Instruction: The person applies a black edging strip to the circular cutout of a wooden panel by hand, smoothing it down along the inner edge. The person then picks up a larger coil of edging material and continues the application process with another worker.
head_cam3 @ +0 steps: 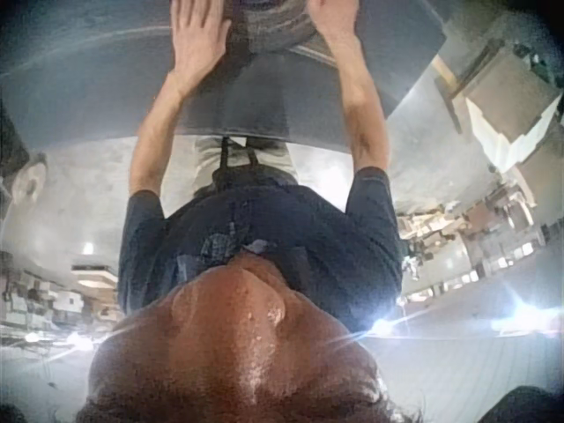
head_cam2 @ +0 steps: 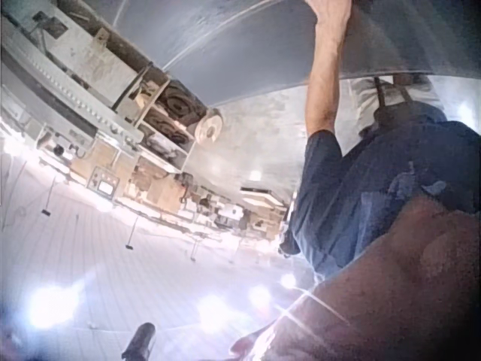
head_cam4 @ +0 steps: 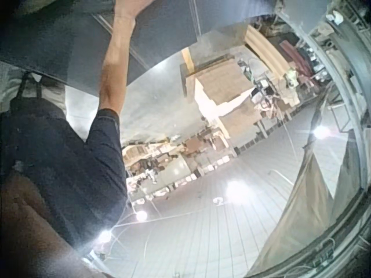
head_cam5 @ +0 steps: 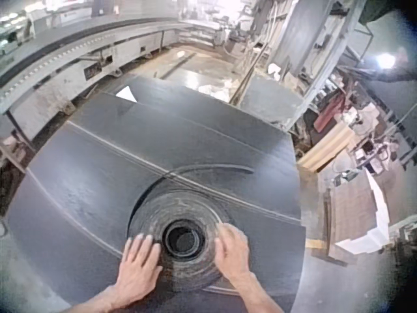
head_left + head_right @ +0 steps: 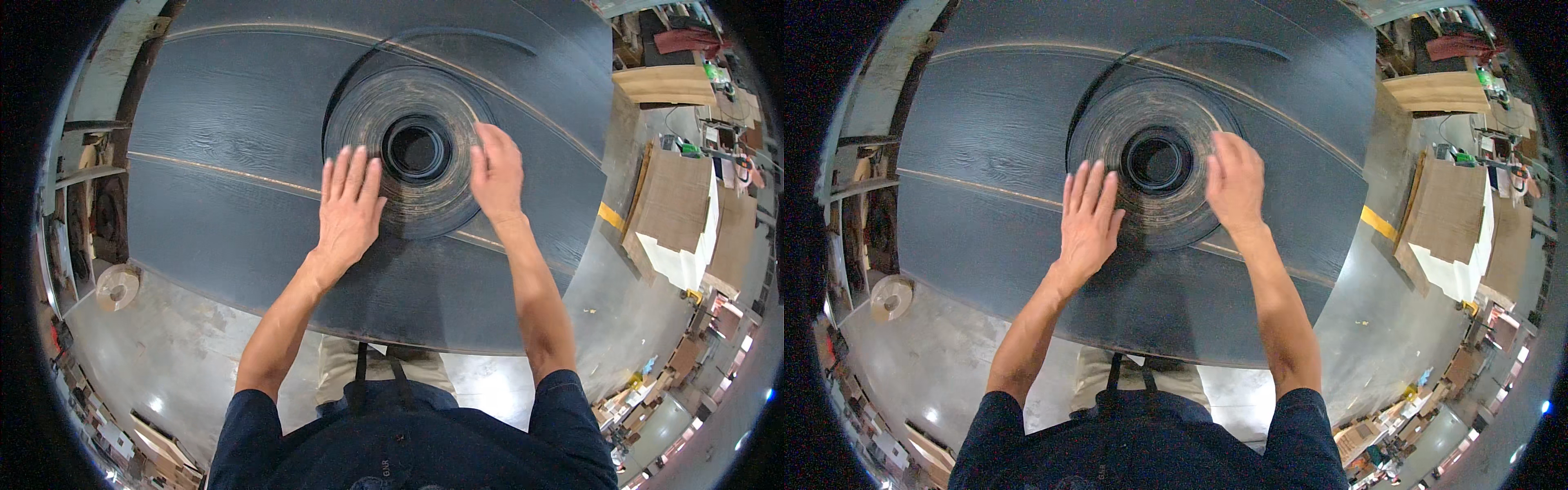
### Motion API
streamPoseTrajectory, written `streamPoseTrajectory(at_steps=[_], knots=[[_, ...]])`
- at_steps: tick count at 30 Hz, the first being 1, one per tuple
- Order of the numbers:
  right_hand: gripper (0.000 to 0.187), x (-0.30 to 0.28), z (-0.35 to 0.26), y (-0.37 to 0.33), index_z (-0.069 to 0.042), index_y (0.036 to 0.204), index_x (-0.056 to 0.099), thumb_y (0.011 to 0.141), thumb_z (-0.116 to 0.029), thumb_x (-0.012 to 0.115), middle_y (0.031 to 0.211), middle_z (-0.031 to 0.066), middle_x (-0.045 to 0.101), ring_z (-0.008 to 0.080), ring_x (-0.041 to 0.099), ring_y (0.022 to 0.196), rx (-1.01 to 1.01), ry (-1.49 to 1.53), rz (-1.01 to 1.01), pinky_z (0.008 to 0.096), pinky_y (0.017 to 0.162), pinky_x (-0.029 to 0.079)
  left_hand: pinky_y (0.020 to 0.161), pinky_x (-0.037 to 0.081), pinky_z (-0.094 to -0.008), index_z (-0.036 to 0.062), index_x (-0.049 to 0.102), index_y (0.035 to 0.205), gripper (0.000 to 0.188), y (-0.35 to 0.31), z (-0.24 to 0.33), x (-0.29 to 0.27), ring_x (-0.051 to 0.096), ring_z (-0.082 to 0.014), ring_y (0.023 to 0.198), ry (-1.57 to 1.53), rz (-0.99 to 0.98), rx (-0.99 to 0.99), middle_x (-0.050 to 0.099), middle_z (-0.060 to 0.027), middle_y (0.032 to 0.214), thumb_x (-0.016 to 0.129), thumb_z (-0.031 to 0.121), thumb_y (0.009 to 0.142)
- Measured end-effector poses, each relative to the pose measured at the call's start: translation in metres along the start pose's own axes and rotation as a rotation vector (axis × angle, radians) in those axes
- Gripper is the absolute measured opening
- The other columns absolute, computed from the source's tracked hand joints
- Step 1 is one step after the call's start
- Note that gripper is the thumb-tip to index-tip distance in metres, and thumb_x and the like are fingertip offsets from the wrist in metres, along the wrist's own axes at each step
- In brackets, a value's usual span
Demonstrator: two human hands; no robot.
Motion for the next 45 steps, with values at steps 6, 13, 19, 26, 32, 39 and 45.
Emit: streamPoseTrajectory(at_steps=[6,13,19,26,32,39,45], knots=[[0.050,0.025,0.056,-0.035,0.001,0.140,0.041,0.098,-0.028,0.045,0.143,0.0210,0.042,0.0381,0.036,0.135,0.126,-0.237,-0.115,0.0497,0.112,0.025,0.116,0.011,-0.0544,-0.0080,0.033,0.141,0.077,-0.030,-0.016,0.017,0.017,-0.0407,0.143,0.063,-0.131,-0.098,0.024,-0.0251,0.152,0.054,0.045,0.090],[0.053,0.010,0.040,-0.039,0.002,0.141,0.038,0.098,-0.029,0.043,0.147,0.0208,0.037,0.0403,0.029,0.139,0.077,-0.219,-0.050,0.0523,0.114,0.020,0.117,0.009,-0.0533,-0.0085,0.030,0.143,0.078,-0.024,-0.030,0.006,0.015,-0.0411,0.144,0.157,-0.150,0.006,0.020,-0.0259,0.154,0.051,0.047,0.091],[0.052,0.022,0.031,-0.052,0.002,0.138,0.043,0.097,-0.031,0.045,0.149,0.0187,0.035,0.0419,0.026,0.139,0.049,-0.362,-0.165,0.0537,0.113,0.021,0.116,0.008,-0.0544,-0.0083,0.027,0.144,0.084,-0.031,-0.035,0.017,0.015,-0.0404,0.144,0.188,-0.168,0.054,0.021,-0.0242,0.154,0.040,0.057,0.093],[0.051,0.009,0.014,-0.074,0.004,0.137,0.043,0.098,-0.030,0.045,0.149,0.0199,0.034,0.0435,0.025,0.139,0.102,-0.230,-0.151,0.0518,0.113,0.022,0.116,0.012,-0.0539,-0.0070,0.032,0.142,0.073,0.004,-0.043,-0.002,0.018,-0.0423,0.142,0.153,-0.122,0.083,0.023,-0.0238,0.153,0.042,0.048,0.096],[0.050,0.009,-0.015,-0.077,0.003,0.130,0.050,0.089,-0.023,0.061,0.142,0.0196,0.042,0.0390,0.031,0.137,0.054,-0.296,-0.061,0.0510,0.112,0.025,0.117,0.014,-0.0513,-0.0074,0.034,0.141,0.080,0.007,-0.060,0.013,0.019,-0.0358,0.144,0.220,-0.176,0.131,0.025,-0.0219,0.153,0.044,0.055,0.092],[0.031,0.040,-0.055,-0.023,-0.002,0.110,0.062,0.084,-0.019,0.066,0.112,0.0122,0.061,0.0310,0.048,0.119,-0.455,-0.236,-0.302,0.0470,0.112,0.029,0.117,0.013,-0.0502,-0.0081,0.032,0.142,0.080,0.004,-0.058,0.013,0.019,-0.0375,0.144,0.175,-0.167,0.121,0.024,-0.0224,0.153,0.042,0.055,0.094],[0.010,0.064,-0.055,-0.020,-0.007,0.077,0.064,0.081,-0.016,0.065,0.074,0.0085,0.060,0.0277,0.056,0.081,-0.338,-0.146,-0.149,0.0412,0.085,0.041,0.116,0.013,-0.0539,-0.0121,0.036,0.138,0.083,-0.025,-0.017,0.022,0.020,-0.0411,0.142,0.096,-0.181,0.007,0.029,-0.0271,0.149,0.048,0.054,0.090]])
Point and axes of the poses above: each hand's wrist, its own y-axis towards the middle knuckle, its own x-axis out of the palm, z = x × y, the point moved 5 cm from there along y, towards the middle knuckle
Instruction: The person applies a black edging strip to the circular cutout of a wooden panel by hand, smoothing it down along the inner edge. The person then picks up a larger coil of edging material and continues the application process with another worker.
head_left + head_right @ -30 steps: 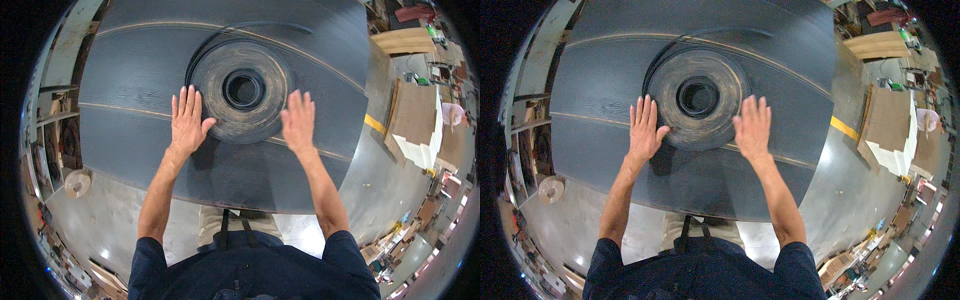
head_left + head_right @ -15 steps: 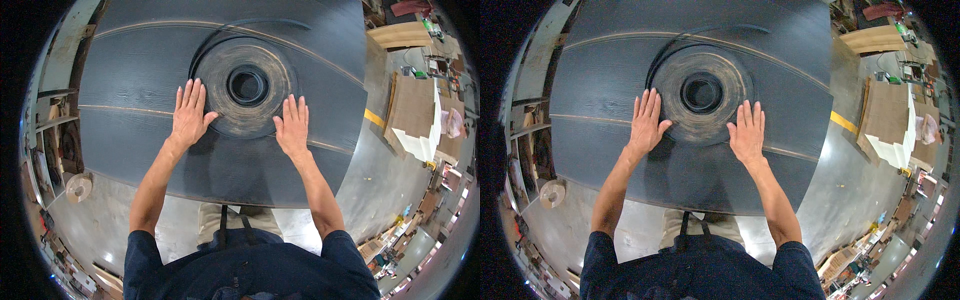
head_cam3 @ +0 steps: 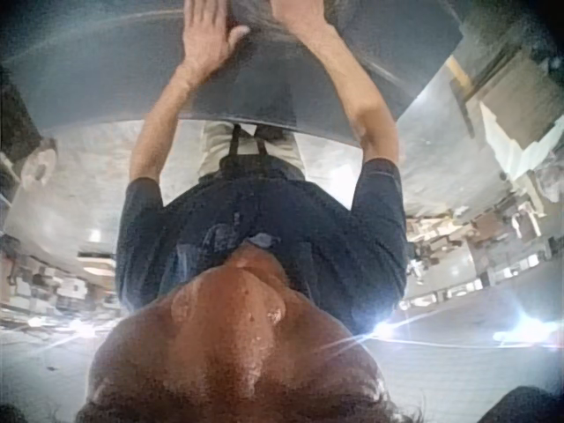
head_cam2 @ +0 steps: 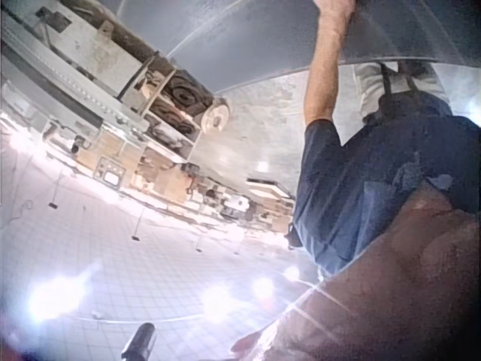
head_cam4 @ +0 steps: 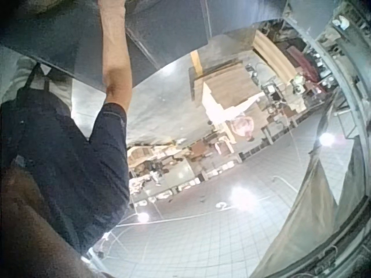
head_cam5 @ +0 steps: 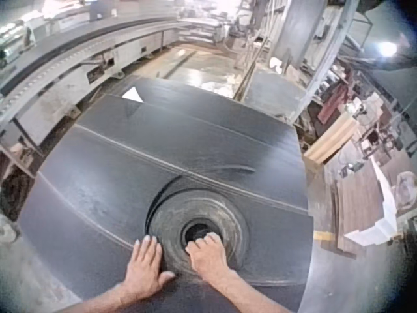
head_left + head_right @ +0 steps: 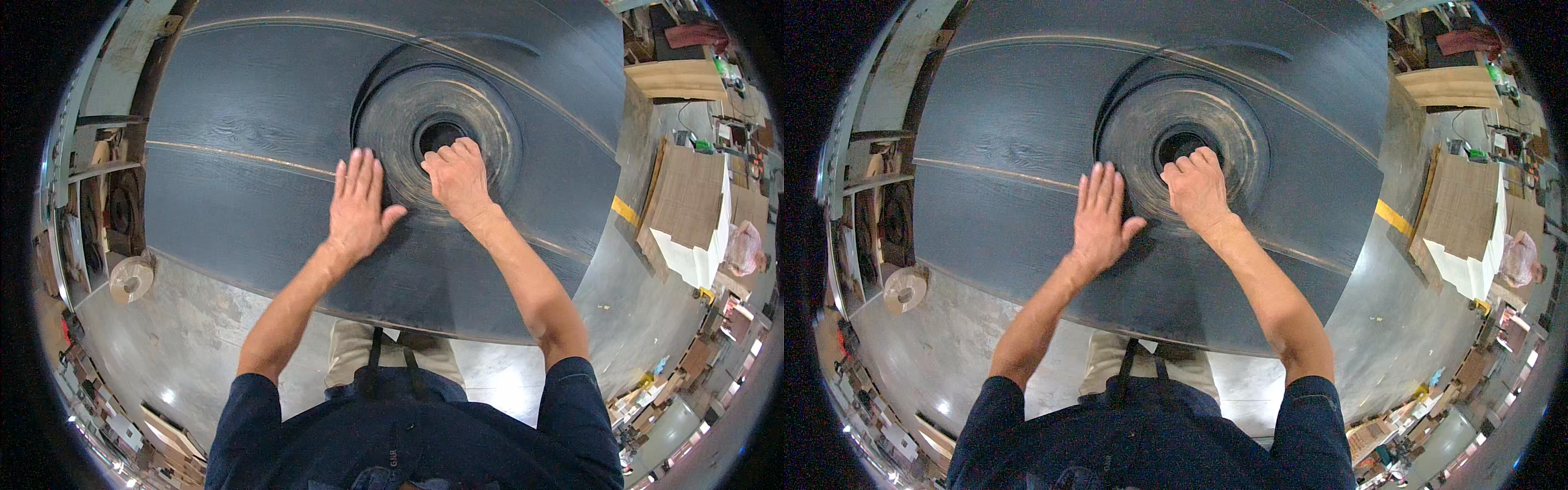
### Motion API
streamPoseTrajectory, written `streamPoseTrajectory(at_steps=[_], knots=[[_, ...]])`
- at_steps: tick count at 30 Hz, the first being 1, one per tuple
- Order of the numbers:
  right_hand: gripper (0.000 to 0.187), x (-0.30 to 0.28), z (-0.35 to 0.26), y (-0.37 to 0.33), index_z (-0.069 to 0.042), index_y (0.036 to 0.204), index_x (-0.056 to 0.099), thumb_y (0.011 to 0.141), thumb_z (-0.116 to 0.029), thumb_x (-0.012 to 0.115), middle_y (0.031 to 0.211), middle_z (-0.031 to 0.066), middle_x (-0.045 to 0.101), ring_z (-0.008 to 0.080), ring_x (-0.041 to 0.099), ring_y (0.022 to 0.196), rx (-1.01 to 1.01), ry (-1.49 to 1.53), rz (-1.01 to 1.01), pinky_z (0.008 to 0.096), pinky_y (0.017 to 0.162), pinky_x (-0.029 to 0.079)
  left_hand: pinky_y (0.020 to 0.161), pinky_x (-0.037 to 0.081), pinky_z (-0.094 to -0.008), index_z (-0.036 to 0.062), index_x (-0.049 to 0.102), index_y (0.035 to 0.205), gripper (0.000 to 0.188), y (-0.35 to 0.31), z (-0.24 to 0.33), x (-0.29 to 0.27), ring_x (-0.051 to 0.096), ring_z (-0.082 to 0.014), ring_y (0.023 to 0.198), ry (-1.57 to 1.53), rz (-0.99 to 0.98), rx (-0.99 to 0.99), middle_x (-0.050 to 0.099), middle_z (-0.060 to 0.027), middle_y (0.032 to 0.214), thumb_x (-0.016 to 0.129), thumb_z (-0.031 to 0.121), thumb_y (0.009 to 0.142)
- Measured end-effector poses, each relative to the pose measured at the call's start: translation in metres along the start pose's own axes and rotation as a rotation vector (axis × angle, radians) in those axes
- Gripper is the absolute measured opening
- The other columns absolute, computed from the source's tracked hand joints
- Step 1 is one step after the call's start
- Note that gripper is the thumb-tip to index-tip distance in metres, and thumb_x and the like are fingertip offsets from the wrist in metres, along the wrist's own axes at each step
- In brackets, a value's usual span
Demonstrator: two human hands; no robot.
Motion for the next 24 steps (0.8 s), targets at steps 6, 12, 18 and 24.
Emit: streamPoseTrajectory(at_steps=[6,12,18,24], knots=[[0.011,0.003,0.004,-0.002,-0.007,0.074,0.062,0.080,-0.016,0.065,0.071,0.0094,0.058,0.0269,0.056,0.074,0.163,0.050,0.074,0.0403,0.080,0.041,0.115,0.017,-0.0555,-0.0079,0.043,0.135,0.071,0.011,0.001,-0.002,0.022,-0.0445,0.141,-0.054,-0.024,0.108,0.032,-0.0266,0.147,0.049,0.048,0.092],[0.011,0.002,-0.005,-0.004,-0.008,0.073,0.061,0.080,-0.016,0.066,0.071,0.0087,0.057,0.0265,0.056,0.073,0.158,0.061,0.125,0.0400,0.080,0.040,0.117,0.014,-0.0494,-0.0078,0.032,0.141,0.082,0.054,-0.038,-0.011,0.021,-0.0401,0.142,0.045,0.009,0.237,0.025,-0.0253,0.152,0.045,0.055,0.091],[0.013,0.006,-0.004,-0.009,-0.008,0.073,0.062,0.081,-0.018,0.066,0.071,0.0079,0.057,0.0262,0.055,0.073,0.223,0.043,0.165,0.0401,0.081,0.040,0.116,0.014,-0.0545,-0.0136,0.034,0.137,0.091,0.002,0.023,0.011,0.023,-0.0454,0.139,0.029,0.093,-0.086,0.030,-0.0299,0.147,0.054,0.058,0.084],[0.015,0.009,0.002,-0.012,-0.008,0.073,0.063,0.082,-0.019,0.065,0.071,0.0073,0.058,0.0256,0.056,0.075,0.254,0.021,0.182,0.0401,0.081,0.040,0.116,0.019,-0.0510,-0.0060,0.048,0.131,0.054,0.051,0.004,-0.022,0.025,-0.0415,0.140,-0.058,0.112,0.197,0.032,-0.0239,0.149,0.056,0.030,0.091]])
Point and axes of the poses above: each hand's wrist, its own y-axis towards the middle knuckle, its own x-axis out of the palm, z = x × y, the point moved 5 cm from there along y, towards the middle knuckle
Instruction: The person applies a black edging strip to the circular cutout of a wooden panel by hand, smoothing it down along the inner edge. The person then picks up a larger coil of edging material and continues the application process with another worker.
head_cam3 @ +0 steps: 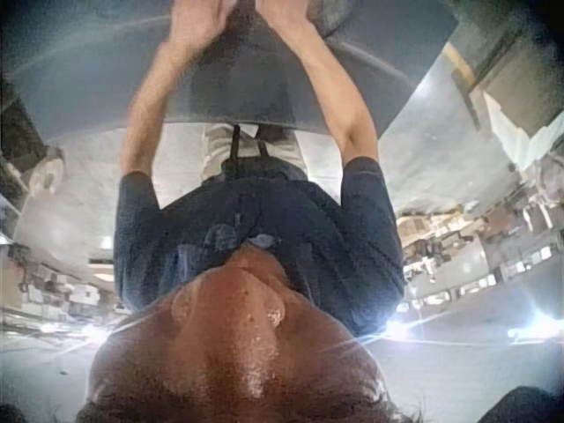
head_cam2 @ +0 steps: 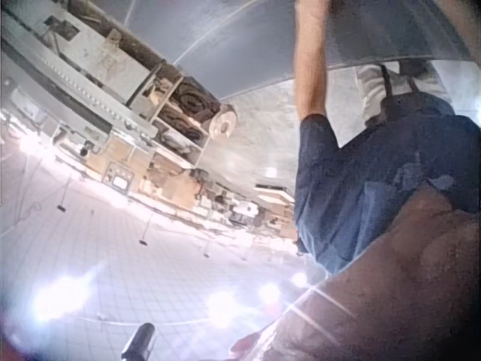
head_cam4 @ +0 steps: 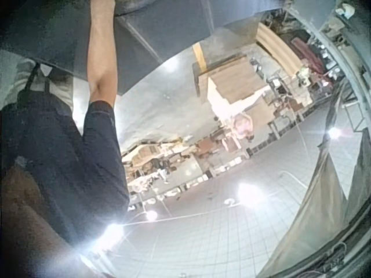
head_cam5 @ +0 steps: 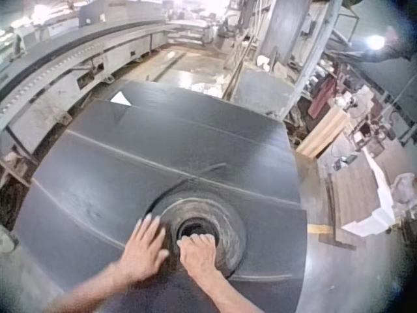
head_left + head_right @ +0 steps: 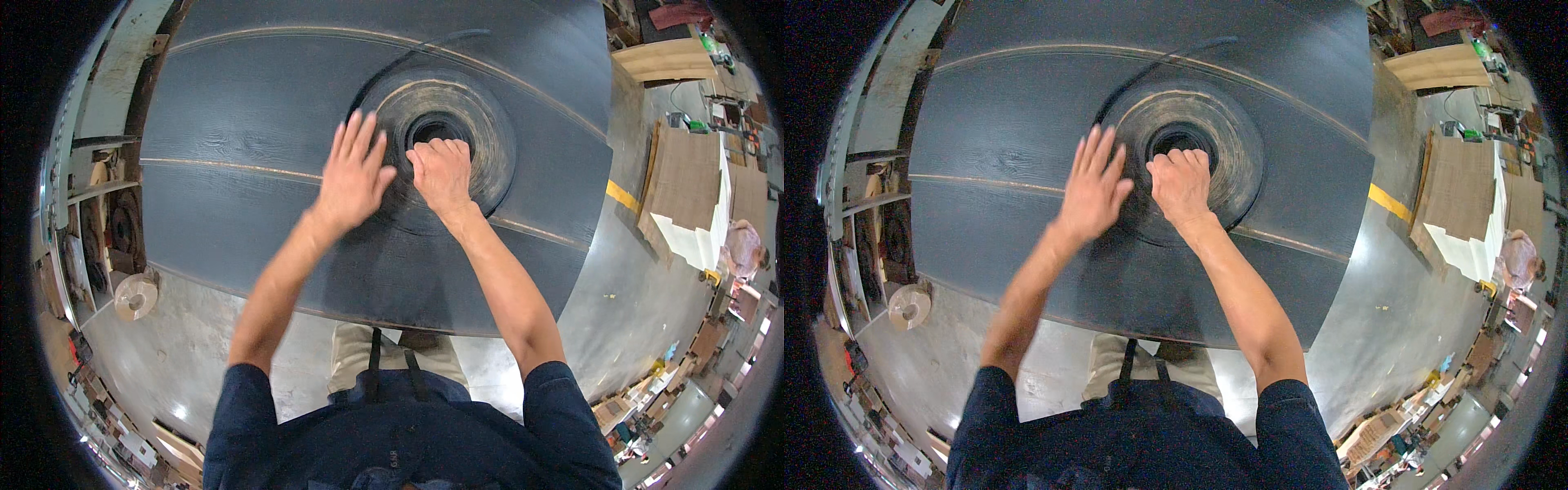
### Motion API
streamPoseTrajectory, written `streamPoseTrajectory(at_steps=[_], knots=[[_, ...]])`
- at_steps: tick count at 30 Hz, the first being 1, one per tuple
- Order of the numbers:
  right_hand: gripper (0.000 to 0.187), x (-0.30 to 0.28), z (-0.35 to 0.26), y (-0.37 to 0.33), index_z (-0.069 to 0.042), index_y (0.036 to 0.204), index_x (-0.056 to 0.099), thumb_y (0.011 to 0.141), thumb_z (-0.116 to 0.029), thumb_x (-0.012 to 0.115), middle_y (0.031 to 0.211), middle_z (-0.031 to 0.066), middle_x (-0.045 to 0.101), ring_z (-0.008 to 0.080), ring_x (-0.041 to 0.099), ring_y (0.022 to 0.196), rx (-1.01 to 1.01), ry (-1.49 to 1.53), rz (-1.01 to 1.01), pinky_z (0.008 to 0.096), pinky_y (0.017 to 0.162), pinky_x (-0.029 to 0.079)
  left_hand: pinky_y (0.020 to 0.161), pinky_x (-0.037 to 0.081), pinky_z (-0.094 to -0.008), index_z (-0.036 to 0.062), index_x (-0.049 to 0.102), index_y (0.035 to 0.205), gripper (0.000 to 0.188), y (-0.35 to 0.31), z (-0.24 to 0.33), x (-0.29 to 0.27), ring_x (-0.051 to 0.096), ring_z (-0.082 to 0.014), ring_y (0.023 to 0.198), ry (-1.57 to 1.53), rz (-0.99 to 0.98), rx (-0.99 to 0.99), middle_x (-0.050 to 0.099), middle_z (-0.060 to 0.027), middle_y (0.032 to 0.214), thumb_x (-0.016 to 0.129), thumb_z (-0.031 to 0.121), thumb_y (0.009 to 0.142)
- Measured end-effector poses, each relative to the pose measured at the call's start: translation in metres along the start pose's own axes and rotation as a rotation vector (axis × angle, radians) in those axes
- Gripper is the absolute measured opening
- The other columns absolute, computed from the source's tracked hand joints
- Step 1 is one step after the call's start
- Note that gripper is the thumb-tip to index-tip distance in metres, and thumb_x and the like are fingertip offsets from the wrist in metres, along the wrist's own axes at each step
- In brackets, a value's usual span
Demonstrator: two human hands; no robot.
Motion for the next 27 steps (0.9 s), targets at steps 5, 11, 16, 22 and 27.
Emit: streamPoseTrajectory(at_steps=[5,11,16,22,27], knots=[[0.015,0.000,-0.002,0.004,-0.008,0.073,0.064,0.083,-0.019,0.065,0.072,0.0069,0.059,0.0252,0.056,0.075,0.011,0.018,0.005,0.0399,0.080,0.040,0.117,0.018,-0.0473,-0.0091,0.041,0.136,0.074,0.005,-0.028,0.019,0.026,-0.0371,0.141,0.113,-0.089,0.085,0.032,-0.0245,0.148,0.052,0.048,0.090],[0.014,0.002,-0.003,-0.005,-0.009,0.073,0.063,0.082,-0.020,0.066,0.071,0.0063,0.058,0.0250,0.055,0.074,0.076,-0.004,0.072,0.0396,0.078,0.039,0.114,0.018,-0.0559,-0.0149,0.038,0.134,0.083,-0.038,0.041,0.034,0.033,-0.0476,0.131,0.109,-0.076,-0.224,0.037,-0.0336,0.137,0.058,0.049,0.085],[0.014,0.005,0.003,-0.007,-0.009,0.073,0.063,0.081,-0.020,0.067,0.073,0.0064,0.059,0.0247,0.056,0.074,0.057,-0.003,0.071,0.0397,0.079,0.039,0.114,0.022,-0.0525,-0.0059,0.048,0.130,0.055,0.001,0.013,0.010,0.030,-0.0410,0.137,0.006,-0.016,0.018,0.037,-0.0247,0.143,0.061,0.024,0.086],[0.015,0.002,0.001,-0.001,-0.009,0.073,0.064,0.082,-0.020,0.066,0.072,0.0071,0.060,0.0253,0.056,0.075,0.087,-0.010,0.029,0.0395,0.080,0.040,0.117,0.018,-0.0492,-0.0096,0.040,0.136,0.063,-0.010,-0.009,0.026,0.027,-0.0396,0.140,0.032,-0.071,0.037,0.033,-0.0272,0.147,0.055,0.032,0.091],[0.015,0.004,0.004,-0.008,-0.008,0.073,0.064,0.082,-0.021,0.065,0.072,0.0073,0.059,0.0260,0.056,0.075,0.109,0.015,0.056,0.0399,0.080,0.040,0.116,0.019,-0.0509,-0.0142,0.038,0.134,0.066,-0.052,0.052,0.034,0.031,-0.0421,0.138,0.038,-0.123,-0.063,0.035,-0.0318,0.143,0.054,0.035,0.093]])
Point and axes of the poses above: each hand's wrist, its own y-axis towards the middle knuckle, its own x-axis out of the palm, z = x × y, the point moved 5 cm from there along y, towards the middle knuckle
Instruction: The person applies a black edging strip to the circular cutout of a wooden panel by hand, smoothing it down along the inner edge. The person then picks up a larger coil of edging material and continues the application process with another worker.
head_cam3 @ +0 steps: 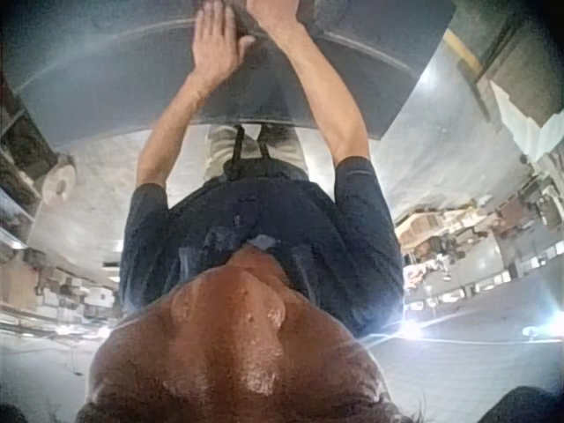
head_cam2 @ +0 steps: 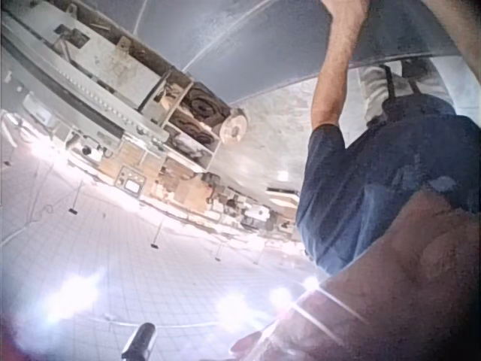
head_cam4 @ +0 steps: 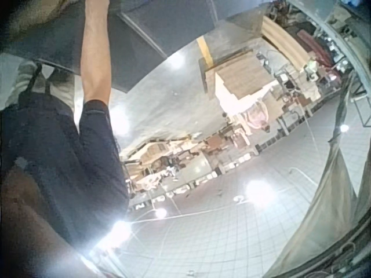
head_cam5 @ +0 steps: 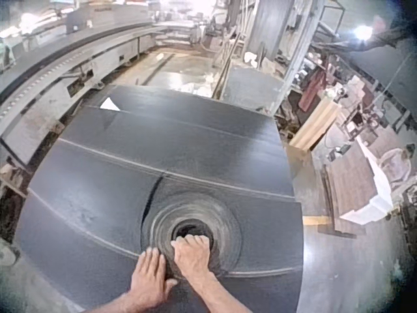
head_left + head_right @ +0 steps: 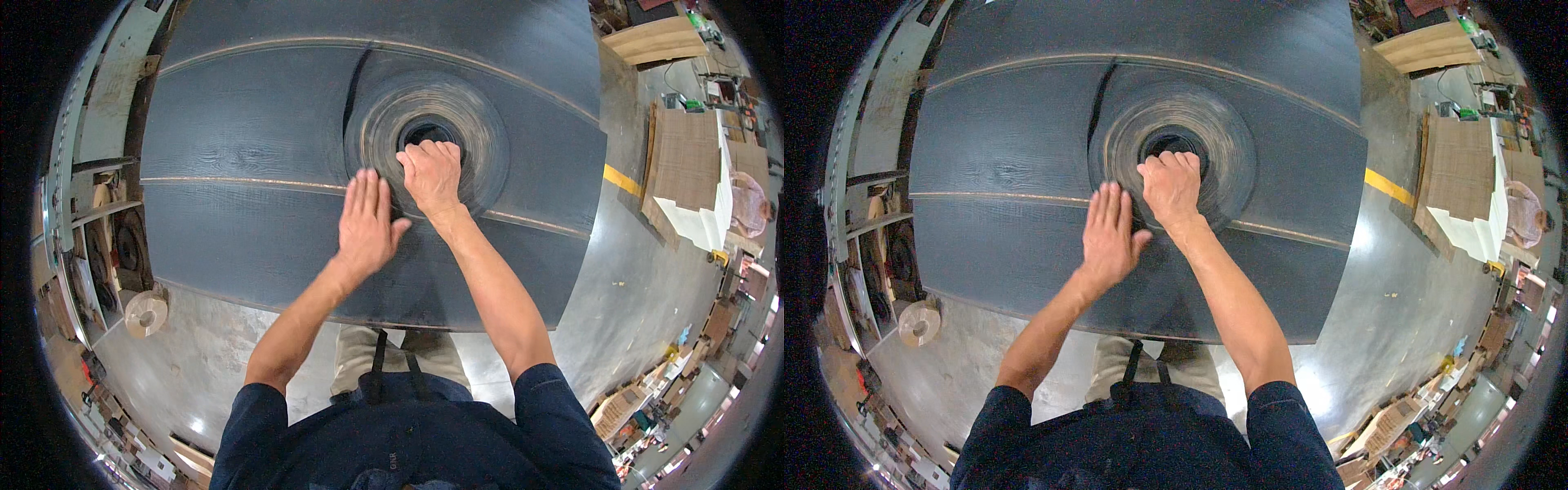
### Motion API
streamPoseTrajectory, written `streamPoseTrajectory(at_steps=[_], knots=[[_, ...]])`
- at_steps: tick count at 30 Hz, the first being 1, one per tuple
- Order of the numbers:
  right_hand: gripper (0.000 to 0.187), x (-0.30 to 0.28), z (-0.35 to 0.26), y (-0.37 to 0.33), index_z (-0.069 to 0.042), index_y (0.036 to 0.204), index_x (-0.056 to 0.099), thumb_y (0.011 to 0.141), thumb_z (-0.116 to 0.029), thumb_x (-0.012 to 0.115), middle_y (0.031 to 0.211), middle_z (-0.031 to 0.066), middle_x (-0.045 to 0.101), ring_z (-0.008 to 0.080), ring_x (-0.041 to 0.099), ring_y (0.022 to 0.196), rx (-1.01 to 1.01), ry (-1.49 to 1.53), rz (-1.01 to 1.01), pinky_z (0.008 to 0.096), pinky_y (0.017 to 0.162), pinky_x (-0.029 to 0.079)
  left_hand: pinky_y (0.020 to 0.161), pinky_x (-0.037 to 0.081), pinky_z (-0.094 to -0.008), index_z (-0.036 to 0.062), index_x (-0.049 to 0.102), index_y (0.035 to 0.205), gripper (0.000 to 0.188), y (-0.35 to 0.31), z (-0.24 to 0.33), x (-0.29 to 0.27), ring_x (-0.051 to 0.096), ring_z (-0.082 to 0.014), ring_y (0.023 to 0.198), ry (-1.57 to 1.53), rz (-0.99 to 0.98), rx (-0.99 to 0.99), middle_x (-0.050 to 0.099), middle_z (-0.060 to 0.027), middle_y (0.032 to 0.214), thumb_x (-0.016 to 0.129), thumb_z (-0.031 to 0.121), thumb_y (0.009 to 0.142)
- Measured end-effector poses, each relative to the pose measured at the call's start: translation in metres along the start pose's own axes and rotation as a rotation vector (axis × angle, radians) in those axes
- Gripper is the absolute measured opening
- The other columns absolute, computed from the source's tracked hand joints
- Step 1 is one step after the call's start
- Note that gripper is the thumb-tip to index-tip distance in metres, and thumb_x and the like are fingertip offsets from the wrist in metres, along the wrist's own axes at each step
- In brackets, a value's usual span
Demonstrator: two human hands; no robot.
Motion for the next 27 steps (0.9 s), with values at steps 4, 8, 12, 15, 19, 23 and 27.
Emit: streamPoseTrajectory(at_steps=[4,8,12,15,19,23,27], knots=[[0.015,0.000,0.006,0.001,-0.009,0.074,0.064,0.082,-0.021,0.066,0.072,0.0071,0.059,0.0265,0.057,0.075,-0.015,-0.012,-0.010,0.0400,0.082,0.040,0.115,0.022,-0.0504,-0.0093,0.042,0.134,0.059,0.015,-0.016,-0.008,0.034,-0.0420,0.136,-0.114,0.060,0.093,0.039,-0.0291,0.142,0.054,0.031,0.093],[0.015,-0.004,0.004,0.003,-0.008,0.075,0.065,0.082,-0.022,0.066,0.072,0.0077,0.060,0.0266,0.058,0.077,-0.025,0.015,0.028,0.0406,0.083,0.040,0.116,0.021,-0.0473,-0.0063,0.044,0.135,0.054,0.082,-0.070,-0.024,0.029,-0.0372,0.139,0.080,0.073,0.156,0.036,-0.0231,0.147,0.054,0.025,0.093],[0.014,-0.001,0.004,0.000,-0.008,0.078,0.066,0.081,-0.022,0.067,0.074,0.0074,0.060,0.0266,0.058,0.078,-0.013,0.000,-0.005,0.0407,0.083,0.040,0.117,0.019,-0.0468,-0.0084,0.041,0.136,0.063,0.061,-0.067,-0.012,0.026,-0.0374,0.141,0.076,0.015,0.103,0.033,-0.0235,0.148,0.056,0.032,0.091],[0.014,0.000,0.005,-0.002,-0.008,0.081,0.067,0.081,-0.022,0.067,0.075,0.0071,0.060,0.0266,0.057,0.078,-0.025,0.001,0.026,0.0404,0.082,0.040,0.116,0.019,-0.0494,-0.0122,0.040,0.134,0.070,0.041,-0.046,-0.002,0.028,-0.0403,0.139,0.062,0.035,0.009,0.033,-0.0279,0.146,0.061,0.034,0.087],[0.014,0.003,0.011,-0.005,-0.008,0.082,0.068,0.081,-0.022,0.067,0.075,0.0071,0.060,0.0262,0.057,0.078,-0.032,-0.003,0.032,0.0400,0.082,0.040,0.113,0.021,-0.0550,-0.0148,0.043,0.130,0.071,0.012,-0.007,0.005,0.033,-0.0472,0.133,0.074,0.079,-0.061,0.037,-0.0346,0.140,0.058,0.040,0.087],[0.014,0.000,0.014,-0.001,-0.008,0.082,0.069,0.081,-0.022,0.068,0.075,0.0070,0.060,0.0257,0.057,0.078,-0.032,-0.011,0.017,0.0397,0.082,0.040,0.112,0.026,-0.0535,-0.0096,0.052,0.124,0.054,-0.010,0.013,0.000,0.038,-0.0434,0.132,-0.242,-0.041,0.128,0.045,-0.0279,0.137,0.059,0.030,0.088],[0.014,-0.001,0.013,-0.002,-0.007,0.083,0.069,0.081,-0.021,0.068,0.075,0.0069,0.060,0.0256,0.058,0.078,-0.035,0.013,0.015,0.0396,0.082,0.040,0.115,0.025,-0.0468,-0.0075,0.047,0.131,0.054,0.077,-0.052,-0.033,0.028,-0.0377,0.140,-0.030,0.145,0.149,0.036,-0.0219,0.147,0.058,0.027,0.090]])
Point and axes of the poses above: each hand's wrist, its own y-axis towards the middle knuckle, its own x-axis out of the palm, z = x × y, the point moved 5 cm from there along y, towards the middle knuckle
